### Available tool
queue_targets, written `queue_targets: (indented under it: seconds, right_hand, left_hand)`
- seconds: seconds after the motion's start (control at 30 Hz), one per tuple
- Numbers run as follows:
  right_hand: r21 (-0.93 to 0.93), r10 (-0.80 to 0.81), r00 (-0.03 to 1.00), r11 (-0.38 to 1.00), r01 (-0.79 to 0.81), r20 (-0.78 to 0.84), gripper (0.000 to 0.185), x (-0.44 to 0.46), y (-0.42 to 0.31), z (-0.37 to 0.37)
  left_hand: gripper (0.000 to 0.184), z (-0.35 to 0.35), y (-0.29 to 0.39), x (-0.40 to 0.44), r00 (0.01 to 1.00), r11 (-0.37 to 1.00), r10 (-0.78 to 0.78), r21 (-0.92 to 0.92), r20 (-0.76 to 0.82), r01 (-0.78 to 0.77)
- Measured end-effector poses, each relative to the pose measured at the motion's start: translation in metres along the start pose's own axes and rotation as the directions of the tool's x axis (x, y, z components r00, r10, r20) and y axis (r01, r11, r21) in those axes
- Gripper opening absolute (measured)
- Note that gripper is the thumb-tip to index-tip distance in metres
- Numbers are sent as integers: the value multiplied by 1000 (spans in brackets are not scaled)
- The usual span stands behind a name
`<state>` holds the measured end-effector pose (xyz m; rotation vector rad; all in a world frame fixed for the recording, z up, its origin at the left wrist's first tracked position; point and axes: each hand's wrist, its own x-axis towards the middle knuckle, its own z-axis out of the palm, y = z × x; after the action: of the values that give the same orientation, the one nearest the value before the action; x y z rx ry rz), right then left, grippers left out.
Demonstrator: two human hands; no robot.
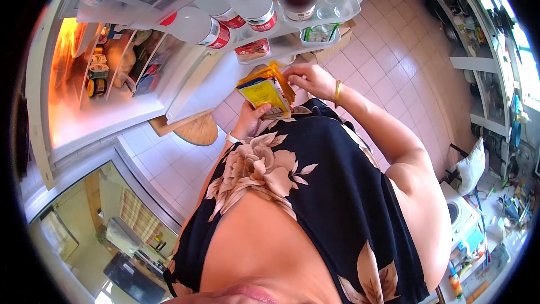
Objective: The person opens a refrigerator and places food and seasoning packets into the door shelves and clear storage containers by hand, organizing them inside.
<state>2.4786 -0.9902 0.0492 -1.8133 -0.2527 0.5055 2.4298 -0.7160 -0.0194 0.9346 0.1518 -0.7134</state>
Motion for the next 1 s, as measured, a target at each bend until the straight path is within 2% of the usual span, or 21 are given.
queue_targets:
  seconds: [0.03, 0.07, 0.13, 0.17, 0.2, 0.23, 0.27, 0.33, 0.37, 0.4, 0.47, 0.5, 0.6, 0.7, 0.73, 0.8, 0.87, 0.93, 0.97, 1.0]
  right_hand:
    - [-142, -85, 993, 987, 73, -82, 23, 11, 7, 3]
    - [-144, -88, 993, 987, 77, -75, 23, 25, 11, 7]
    - [-410, -168, 973, 908, 91, -157, 20, 55, 17, 15]
    - [-410, -174, 973, 907, 99, -150, 20, 73, 26, 22]
    - [-548, -320, 939, 812, 201, -129, 20, 89, 33, 31]
    - [-670, -456, 886, 685, 286, -87, 21, 104, 40, 39]
    - [-667, -460, 884, 685, 295, -82, 21, 117, 38, 48]
    - [-772, -183, 982, 630, 87, -39, 23, 138, 33, 61]
    - [-825, -231, 973, 551, 123, -10, 26, 149, 35, 65]
    - [-827, -236, 972, 548, 127, -8, 26, 158, 38, 67]
    - [-938, -38, 996, 335, 89, 81, 28, 170, 38, 70]
    - [-939, -43, 996, 331, 94, 84, 28, 175, 40, 69]
    - [-947, 91, 985, 301, 115, 148, 28, 183, 64, 74]
    - [-946, -190, 980, 301, 121, 65, 23, 172, 79, 69]
    - [-948, -194, 979, 296, 120, 64, 23, 166, 81, 68]
    - [-877, -280, 958, 475, 77, -67, 22, 164, 93, 59]
    - [-883, -199, 979, 466, 64, -34, 26, 183, 145, 63]
    - [-880, -77, 993, 473, -41, -87, 28, 184, 129, 66]
    - [-862, -63, 992, 504, -64, -111, 29, 183, 118, 65]
    - [-840, -47, 990, 535, -86, -131, 29, 180, 106, 63]
  left_hand:
    - [56, -9, -3, -1, 995, 980, 89, 181, -48, -79]
    - [53, -16, -3, -3, 980, 923, 184, 358, -80, -144]
    - [52, -17, 2, -11, 968, 911, 239, 364, -77, -195]
    - [51, -18, 3, -16, 957, 898, 270, 384, -100, -214]
    - [50, -18, 5, -23, 946, 886, 300, 405, -126, -227]
    - [48, -20, 9, -30, 959, 879, 251, 445, -134, -168]
    - [48, -21, 10, -36, 956, 878, 256, 448, -141, -169]
    - [47, -22, 8, -48, 964, 903, 184, 420, -190, -89]
    - [47, -22, 6, -53, 955, 909, 194, 406, -223, -90]
    - [47, -21, 3, -57, 954, 908, 200, 407, -223, -96]
    - [48, -19, -3, -65, 934, 947, 215, 293, -284, -129]
    - [49, -20, -5, -67, 932, 948, 218, 291, -290, -131]
    - [49, -26, -8, -74, 923, 943, 244, 295, -296, -155]
    - [51, -29, -6, -82, 908, 945, 216, 312, -358, -102]
    - [51, -31, -8, -84, 908, 943, 222, 313, -354, -108]
    - [53, -41, -13, -79, 904, 928, 275, 335, -327, -162]
    - [56, -44, -10, -69, 933, 924, 252, 351, -256, -153]
    - [59, -28, 10, -54, 949, 902, 288, 371, -132, -222]
    - [59, -41, 5, -37, 943, 862, 330, 420, -43, -283]
    - [59, -40, 14, -26, 940, 854, 340, 427, -26, -297]
